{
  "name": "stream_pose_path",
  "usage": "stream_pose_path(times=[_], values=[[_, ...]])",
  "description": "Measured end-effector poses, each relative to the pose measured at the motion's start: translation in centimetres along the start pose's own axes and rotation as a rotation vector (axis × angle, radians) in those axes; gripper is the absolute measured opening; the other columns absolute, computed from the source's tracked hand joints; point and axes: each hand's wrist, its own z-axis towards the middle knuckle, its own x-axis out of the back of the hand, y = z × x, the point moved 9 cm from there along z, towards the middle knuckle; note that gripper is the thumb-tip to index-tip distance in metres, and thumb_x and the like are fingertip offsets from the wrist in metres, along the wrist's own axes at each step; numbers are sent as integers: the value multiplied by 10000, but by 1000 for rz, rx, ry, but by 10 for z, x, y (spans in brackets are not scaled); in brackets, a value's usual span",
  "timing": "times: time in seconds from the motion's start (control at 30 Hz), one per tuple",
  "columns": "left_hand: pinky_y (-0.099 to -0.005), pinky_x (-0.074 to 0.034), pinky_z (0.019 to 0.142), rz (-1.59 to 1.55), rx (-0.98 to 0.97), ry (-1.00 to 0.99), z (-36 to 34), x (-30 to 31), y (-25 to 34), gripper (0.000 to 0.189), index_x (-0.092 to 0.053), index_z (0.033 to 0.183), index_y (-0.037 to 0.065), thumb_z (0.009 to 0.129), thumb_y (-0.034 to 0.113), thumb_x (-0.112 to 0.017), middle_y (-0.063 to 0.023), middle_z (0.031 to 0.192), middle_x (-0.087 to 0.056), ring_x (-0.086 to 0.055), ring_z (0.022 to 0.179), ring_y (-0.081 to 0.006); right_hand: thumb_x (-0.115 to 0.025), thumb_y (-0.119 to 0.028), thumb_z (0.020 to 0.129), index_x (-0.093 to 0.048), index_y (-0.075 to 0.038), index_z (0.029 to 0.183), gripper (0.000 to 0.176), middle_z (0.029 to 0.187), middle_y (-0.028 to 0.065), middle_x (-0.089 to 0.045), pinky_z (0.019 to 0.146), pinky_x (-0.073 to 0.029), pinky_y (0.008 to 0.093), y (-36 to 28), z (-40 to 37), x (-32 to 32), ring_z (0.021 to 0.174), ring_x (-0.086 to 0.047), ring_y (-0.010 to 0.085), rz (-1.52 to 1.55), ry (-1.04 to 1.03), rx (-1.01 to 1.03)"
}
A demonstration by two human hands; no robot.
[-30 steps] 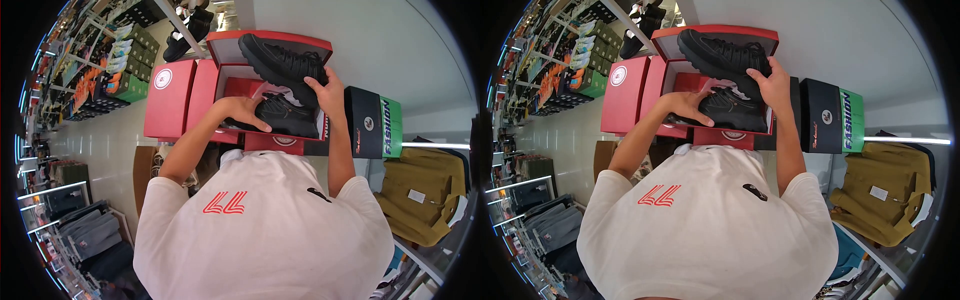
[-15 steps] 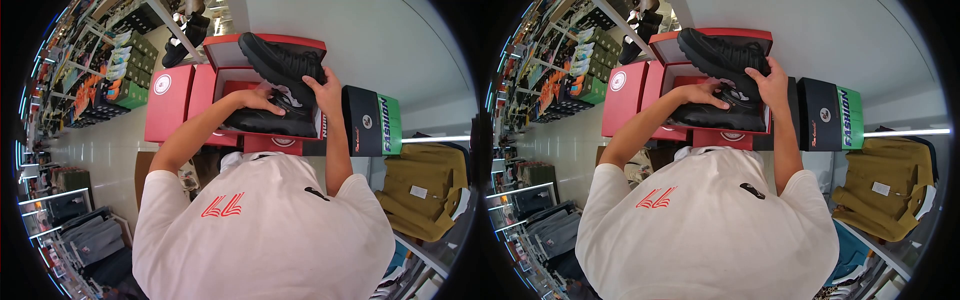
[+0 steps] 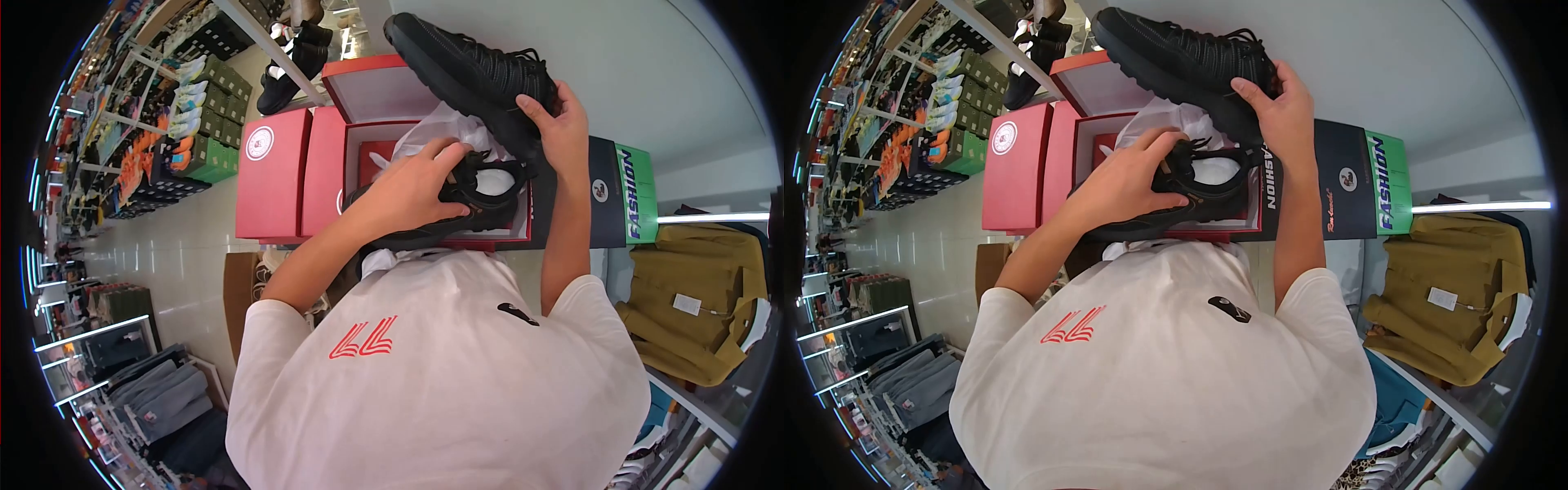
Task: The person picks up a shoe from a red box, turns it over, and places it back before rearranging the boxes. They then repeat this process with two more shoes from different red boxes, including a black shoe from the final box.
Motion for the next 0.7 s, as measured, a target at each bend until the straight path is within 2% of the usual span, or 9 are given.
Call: stream_pose_path(times=[0.07,0.2,0.3,0.47,0.6,0.67,0.7], values=[[-451,-547,868,50,-64,75,-6,11,10,716,-519,1336,82,752,254,-894,-149,1396,-526,-675,1031,-347,-838,-160,875,-665,30,1063,318,860,32,-706,674,-518,253,-8,1,2,753,-609,83,21,12,0],[-439,-557,856,-3,-136,116,-8,27,8,664,-553,1287,106,740,242,-904,-119,1431,-503,-684,1004,-335,-835,-138,875,-668,23,1060,297,860,31,-707,668,-514,249,-3,3,9,755,-606,76,-37,16,0],[-435,-554,852,50,-293,-6,-10,25,23,588,-565,1194,95,724,207,-900,-75,1377,-548,-662,1050,-343,-835,-133,874,-668,21,1057,292,852,25,-701,661,-510,247,-3,3,10,748,-601,75,-24,9,7],[-433,-536,873,236,-380,-17,-6,11,26,551,-543,1146,51,728,177,-880,-106,1239,-581,-634,1072,-349,-840,-130,869,-660,18,1036,287,836,19,-689,645,-499,241,-5,2,10,736,-587,67,7,0,0],[-450,-523,882,324,-402,-127,-3,-54,-8,517,-532,1128,26,747,164,-854,-140,1153,-579,-618,1074,-358,-843,-134,867,-658,18,1036,293,823,13,-678,638,-500,240,-2,-2,14,725,-583,66,-37,5,-5],[-462,-518,897,341,-370,-157,-4,-64,-16,522,-531,1169,37,786,221,-834,-158,1162,-597,-618,1103,-365,-803,-87,907,-648,21,1111,278,948,30,-702,777,-536,251,4,-5,11,853,-638,87,-90,-49,-76],[-464,-517,912,241,-351,-137,-5,-57,-17,559,-525,1211,43,799,267,-829,-170,1170,-608,-618,1119,-373,-803,-87,907,-648,21,1111,278,948,30,-702,777,-536,251,3,-6,10,853,-638,87,-90,-48,-79]])
